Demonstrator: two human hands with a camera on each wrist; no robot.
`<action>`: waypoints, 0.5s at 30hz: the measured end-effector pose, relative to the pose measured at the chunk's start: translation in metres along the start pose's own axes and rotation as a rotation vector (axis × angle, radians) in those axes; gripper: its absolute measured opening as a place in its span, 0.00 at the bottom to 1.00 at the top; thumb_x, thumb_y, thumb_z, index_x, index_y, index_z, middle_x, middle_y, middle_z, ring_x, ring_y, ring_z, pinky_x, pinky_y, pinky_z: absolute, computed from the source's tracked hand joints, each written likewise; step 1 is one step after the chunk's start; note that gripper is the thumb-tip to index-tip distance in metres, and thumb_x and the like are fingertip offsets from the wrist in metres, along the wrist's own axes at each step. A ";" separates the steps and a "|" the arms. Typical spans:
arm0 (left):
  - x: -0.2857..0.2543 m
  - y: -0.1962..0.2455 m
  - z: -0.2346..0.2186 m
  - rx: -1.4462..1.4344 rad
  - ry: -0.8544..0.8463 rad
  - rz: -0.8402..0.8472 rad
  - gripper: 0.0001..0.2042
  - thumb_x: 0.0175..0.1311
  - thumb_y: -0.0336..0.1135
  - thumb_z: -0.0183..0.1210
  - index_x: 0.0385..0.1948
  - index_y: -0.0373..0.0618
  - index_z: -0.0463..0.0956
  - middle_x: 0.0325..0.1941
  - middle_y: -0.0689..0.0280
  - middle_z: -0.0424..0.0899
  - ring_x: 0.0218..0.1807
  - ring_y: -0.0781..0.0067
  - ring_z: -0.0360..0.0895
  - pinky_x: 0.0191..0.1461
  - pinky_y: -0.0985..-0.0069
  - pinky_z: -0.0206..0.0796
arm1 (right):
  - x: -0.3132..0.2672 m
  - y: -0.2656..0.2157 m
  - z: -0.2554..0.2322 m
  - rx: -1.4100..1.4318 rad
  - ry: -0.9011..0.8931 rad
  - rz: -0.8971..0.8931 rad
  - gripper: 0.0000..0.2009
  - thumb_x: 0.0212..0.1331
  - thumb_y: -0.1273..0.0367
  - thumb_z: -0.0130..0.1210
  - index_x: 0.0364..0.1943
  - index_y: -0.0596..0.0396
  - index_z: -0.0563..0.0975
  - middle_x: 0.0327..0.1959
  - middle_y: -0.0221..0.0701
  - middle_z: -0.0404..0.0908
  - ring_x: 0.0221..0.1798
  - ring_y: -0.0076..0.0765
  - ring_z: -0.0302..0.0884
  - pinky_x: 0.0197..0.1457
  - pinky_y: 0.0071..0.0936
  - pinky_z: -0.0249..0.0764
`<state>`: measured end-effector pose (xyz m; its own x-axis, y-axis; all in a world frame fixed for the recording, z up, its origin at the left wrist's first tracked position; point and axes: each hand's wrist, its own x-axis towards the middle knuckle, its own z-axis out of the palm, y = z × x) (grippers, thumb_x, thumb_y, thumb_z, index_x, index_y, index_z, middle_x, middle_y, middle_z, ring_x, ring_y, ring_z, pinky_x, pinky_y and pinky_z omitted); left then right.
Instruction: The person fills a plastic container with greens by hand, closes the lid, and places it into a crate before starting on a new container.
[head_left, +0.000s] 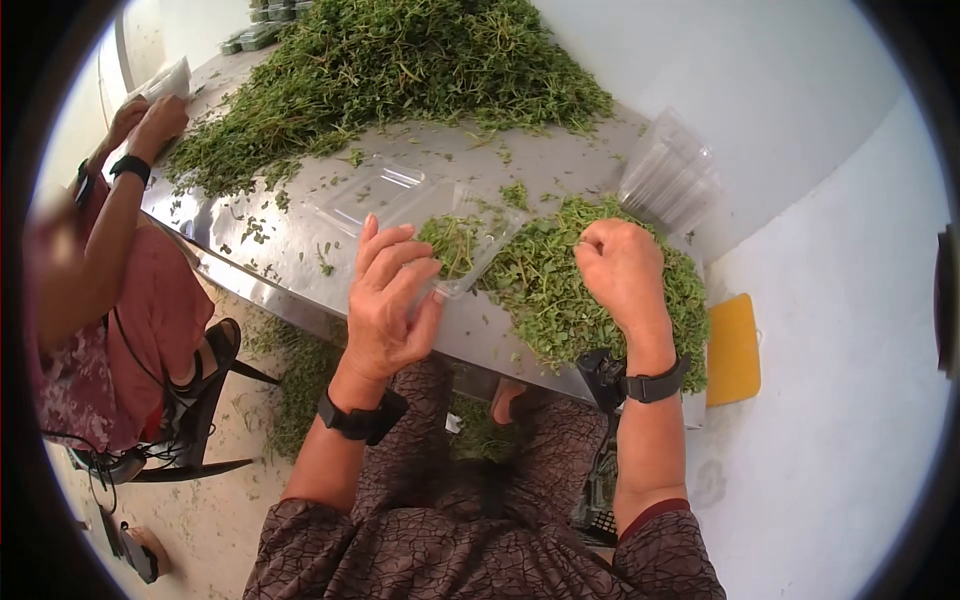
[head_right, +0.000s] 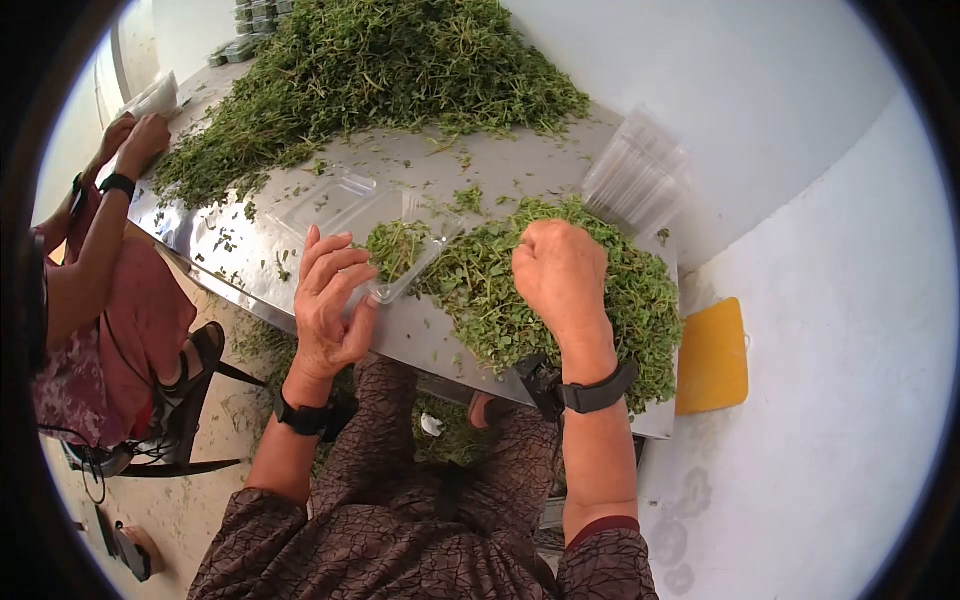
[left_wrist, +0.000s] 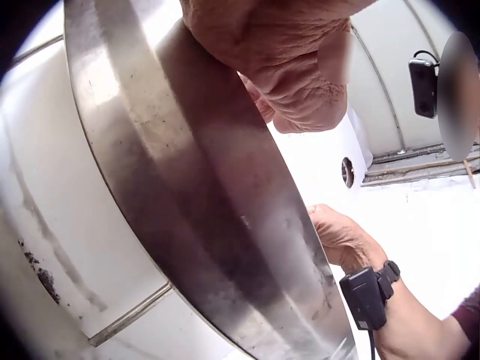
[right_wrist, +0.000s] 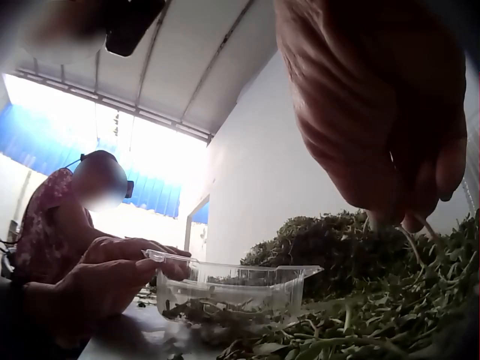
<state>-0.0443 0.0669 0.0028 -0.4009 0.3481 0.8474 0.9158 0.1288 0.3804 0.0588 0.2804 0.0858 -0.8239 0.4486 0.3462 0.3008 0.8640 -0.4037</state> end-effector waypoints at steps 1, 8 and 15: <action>0.000 0.000 0.000 -0.001 0.001 0.000 0.12 0.40 0.25 0.57 0.31 0.41 0.77 0.40 0.61 0.77 0.54 0.53 0.71 0.69 0.48 0.46 | 0.001 -0.001 0.001 -0.001 0.001 0.000 0.05 0.41 0.73 0.55 0.17 0.60 0.74 0.21 0.42 0.75 0.26 0.50 0.73 0.31 0.41 0.70; 0.000 0.000 0.000 0.009 0.011 -0.007 0.12 0.41 0.25 0.57 0.31 0.41 0.77 0.39 0.61 0.78 0.54 0.54 0.71 0.69 0.48 0.46 | 0.015 -0.006 0.033 -0.127 -0.114 -0.260 0.09 0.40 0.69 0.59 0.16 0.61 0.73 0.17 0.45 0.74 0.26 0.53 0.75 0.32 0.43 0.70; 0.000 0.000 0.000 0.015 0.009 -0.013 0.12 0.41 0.26 0.57 0.31 0.41 0.77 0.39 0.60 0.78 0.53 0.54 0.71 0.69 0.49 0.47 | 0.032 -0.007 0.044 -0.368 -0.286 -0.327 0.07 0.37 0.71 0.56 0.20 0.61 0.74 0.18 0.45 0.73 0.26 0.55 0.72 0.31 0.44 0.68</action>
<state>-0.0444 0.0671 0.0026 -0.4126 0.3382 0.8458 0.9109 0.1470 0.3855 0.0091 0.2789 0.0619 -0.9842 0.1090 0.1396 0.1137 0.9932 0.0257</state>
